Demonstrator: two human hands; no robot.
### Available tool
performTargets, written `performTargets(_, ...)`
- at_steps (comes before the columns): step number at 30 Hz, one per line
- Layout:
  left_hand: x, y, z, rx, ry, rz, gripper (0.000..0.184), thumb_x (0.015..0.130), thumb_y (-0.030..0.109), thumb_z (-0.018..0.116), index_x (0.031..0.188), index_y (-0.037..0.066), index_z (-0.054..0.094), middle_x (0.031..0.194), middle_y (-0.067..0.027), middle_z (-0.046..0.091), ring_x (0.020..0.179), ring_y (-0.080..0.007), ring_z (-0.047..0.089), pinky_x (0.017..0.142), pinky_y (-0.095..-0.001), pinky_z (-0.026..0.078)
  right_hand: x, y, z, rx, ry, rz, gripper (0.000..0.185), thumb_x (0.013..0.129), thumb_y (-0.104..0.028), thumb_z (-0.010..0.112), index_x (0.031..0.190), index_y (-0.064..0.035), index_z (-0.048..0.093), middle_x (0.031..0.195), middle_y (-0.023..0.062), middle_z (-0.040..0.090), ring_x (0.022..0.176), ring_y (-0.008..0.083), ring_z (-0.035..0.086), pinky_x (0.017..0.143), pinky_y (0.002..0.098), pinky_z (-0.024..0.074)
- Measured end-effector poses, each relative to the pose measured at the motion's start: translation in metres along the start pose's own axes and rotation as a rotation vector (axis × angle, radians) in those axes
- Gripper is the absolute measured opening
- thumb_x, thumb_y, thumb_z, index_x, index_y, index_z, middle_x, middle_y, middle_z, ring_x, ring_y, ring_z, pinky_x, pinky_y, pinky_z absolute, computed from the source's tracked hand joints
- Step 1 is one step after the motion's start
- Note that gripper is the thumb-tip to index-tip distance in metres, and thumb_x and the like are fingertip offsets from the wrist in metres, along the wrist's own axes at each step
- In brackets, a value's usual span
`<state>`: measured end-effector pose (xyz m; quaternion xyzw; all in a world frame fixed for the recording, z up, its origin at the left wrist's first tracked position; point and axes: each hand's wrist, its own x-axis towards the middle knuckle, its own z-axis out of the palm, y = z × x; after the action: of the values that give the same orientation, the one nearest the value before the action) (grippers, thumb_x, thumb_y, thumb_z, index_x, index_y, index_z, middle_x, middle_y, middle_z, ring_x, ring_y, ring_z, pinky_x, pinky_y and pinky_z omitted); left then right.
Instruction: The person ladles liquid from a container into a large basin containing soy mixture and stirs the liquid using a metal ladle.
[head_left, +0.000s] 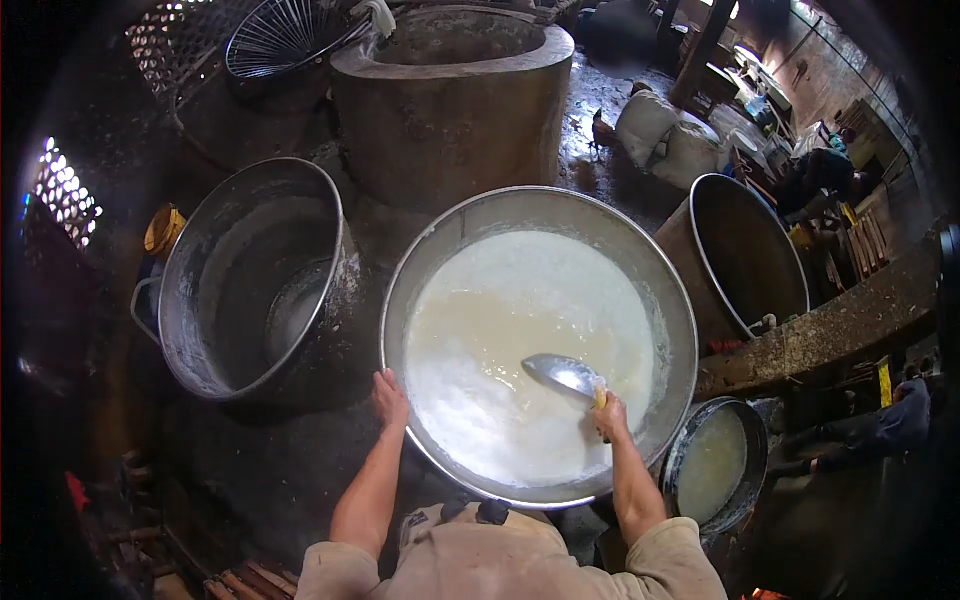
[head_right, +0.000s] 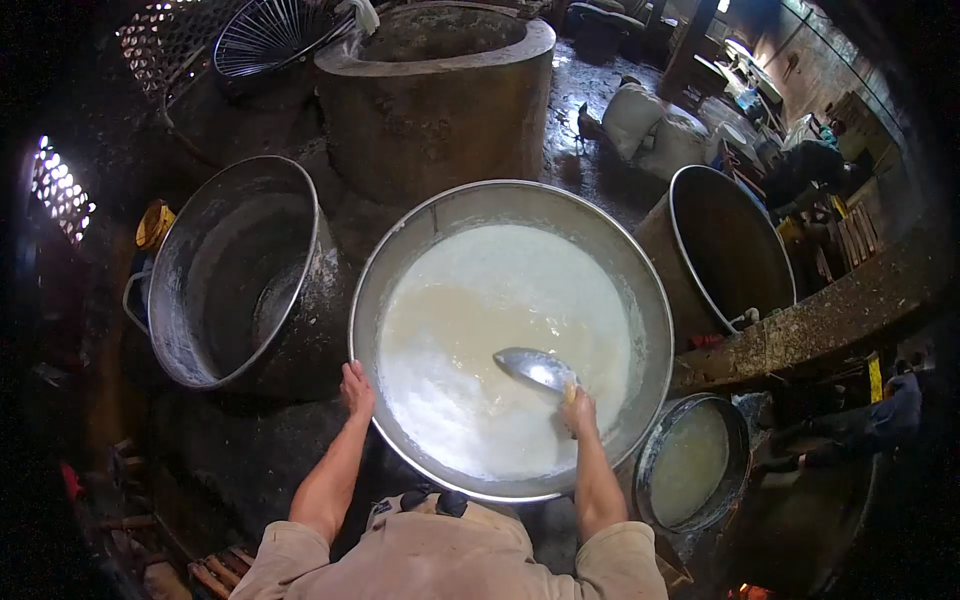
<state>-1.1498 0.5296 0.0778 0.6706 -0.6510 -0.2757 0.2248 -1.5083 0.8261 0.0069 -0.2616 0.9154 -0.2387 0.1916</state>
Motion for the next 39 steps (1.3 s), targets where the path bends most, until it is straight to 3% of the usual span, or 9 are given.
performTargets(5, -0.001, 0.005, -0.005, -0.049, -0.035, -0.032, 0.038, 0.093, 0.035, 0.033, 0.100, 0.000, 0.044, 0.088, -0.0300, 0.056, 0.085, -0.0484, 0.052, 0.071, -0.0534, 0.039, -0.039, -0.036, 0.050, -0.005, -0.008, -0.054, 0.023, 0.069, -0.009, 0.051, 0.091, -0.0014, 0.052, 0.057, 0.0138, 0.057, 0.043, 0.0235, 0.057, 0.038, 0.0354, 0.0477)
performTargets(7, -0.003, 0.010, -0.010, -0.045, -0.034, -0.037, 0.037, 0.093, 0.035, 0.033, 0.099, 0.000, 0.043, 0.087, -0.0300, 0.056, 0.084, -0.0485, 0.052, 0.070, -0.0537, 0.039, -0.066, -0.084, 0.042, 0.112, -0.168, 0.173, 0.024, 0.068, -0.009, 0.053, 0.091, -0.0014, 0.051, 0.057, 0.0137, 0.057, 0.043, 0.0228, 0.057, 0.038, 0.0347, 0.0488)
performTargets(12, -0.002, 0.009, -0.010, -0.073, -0.042, -0.047, 0.034, 0.093, 0.034, 0.034, 0.100, 0.002, 0.044, 0.086, -0.0283, 0.056, 0.081, -0.0469, 0.053, 0.070, -0.0526, 0.040, -0.113, -0.151, 0.057, 0.275, -0.267, 0.218, 0.031, 0.065, -0.005, 0.056, 0.094, -0.0003, 0.049, 0.058, 0.0133, 0.057, 0.044, 0.0207, 0.057, 0.038, 0.0339, 0.0492)
performTargets(20, 0.000, 0.001, -0.007, -0.190, -0.049, -0.003, 0.031, 0.092, 0.027, 0.038, 0.099, -0.002, 0.044, 0.090, -0.0283, 0.053, 0.085, -0.0451, 0.050, 0.072, -0.0494, 0.039, -0.129, -0.231, 0.021, 0.407, -0.383, 0.232, 0.049, 0.065, 0.003, 0.060, 0.112, -0.0020, 0.047, 0.064, 0.0081, 0.056, 0.045, 0.0155, 0.055, 0.037, 0.0300, 0.0470)
performTargets(24, 0.001, 0.002, -0.012, -0.276, -0.094, 0.009, 0.034, 0.093, 0.030, 0.036, 0.097, -0.003, 0.043, 0.085, -0.0288, 0.051, 0.082, -0.0465, 0.048, 0.070, -0.0494, 0.036, -0.085, -0.292, -0.040, 0.265, -0.381, 0.025, 0.042, 0.065, 0.001, 0.059, 0.106, -0.0042, 0.051, 0.061, 0.0091, 0.057, 0.044, 0.0147, 0.055, 0.037, 0.0306, 0.0456)
performTargets(26, 0.002, -0.001, -0.008, -0.277, -0.082, 0.014, 0.030, 0.092, 0.028, 0.039, 0.098, -0.002, 0.043, 0.084, -0.0282, 0.053, 0.081, -0.0458, 0.050, 0.069, -0.0502, 0.038, -0.057, -0.329, -0.048, 0.135, -0.272, -0.084, 0.045, 0.065, -0.002, 0.058, 0.109, -0.0040, 0.051, 0.066, 0.0155, 0.060, 0.053, 0.0254, 0.060, 0.047, 0.0354, 0.0491)
performTargets(29, 0.000, 0.004, -0.012, -0.218, -0.045, 0.014, 0.031, 0.092, 0.029, 0.038, 0.097, -0.001, 0.043, 0.084, -0.0277, 0.053, 0.081, -0.0455, 0.051, 0.069, -0.0504, 0.038, -0.008, -0.344, -0.008, -0.024, -0.060, -0.232, 0.036, 0.066, -0.005, 0.058, 0.101, -0.0014, 0.051, 0.080, 0.0210, 0.061, 0.075, 0.0354, 0.061, 0.061, 0.0417, 0.0504)
performTargets(32, 0.000, 0.009, -0.018, -0.168, -0.075, -0.007, 0.030, 0.092, 0.030, 0.038, 0.095, 0.000, 0.042, 0.085, -0.0265, 0.054, 0.082, -0.0445, 0.051, 0.069, -0.0501, 0.039, 0.032, -0.333, 0.031, -0.063, -0.143, -0.181, 0.032, 0.069, -0.005, 0.050, 0.101, -0.0019, 0.053, 0.067, 0.0192, 0.060, 0.049, 0.0264, 0.060, 0.043, 0.0374, 0.0478)
performTargets(39, 0.001, 0.000, -0.004, -0.155, -0.017, 0.009, 0.027, 0.092, 0.028, 0.041, 0.091, 0.001, 0.043, 0.081, -0.0246, 0.053, 0.080, -0.0427, 0.051, 0.069, -0.0493, 0.039, 0.020, -0.248, 0.072, -0.227, -0.242, -0.173, 0.023, 0.071, -0.006, 0.052, 0.093, -0.0008, 0.056, 0.074, 0.0194, 0.062, 0.060, 0.0304, 0.063, 0.048, 0.0394, 0.0500)
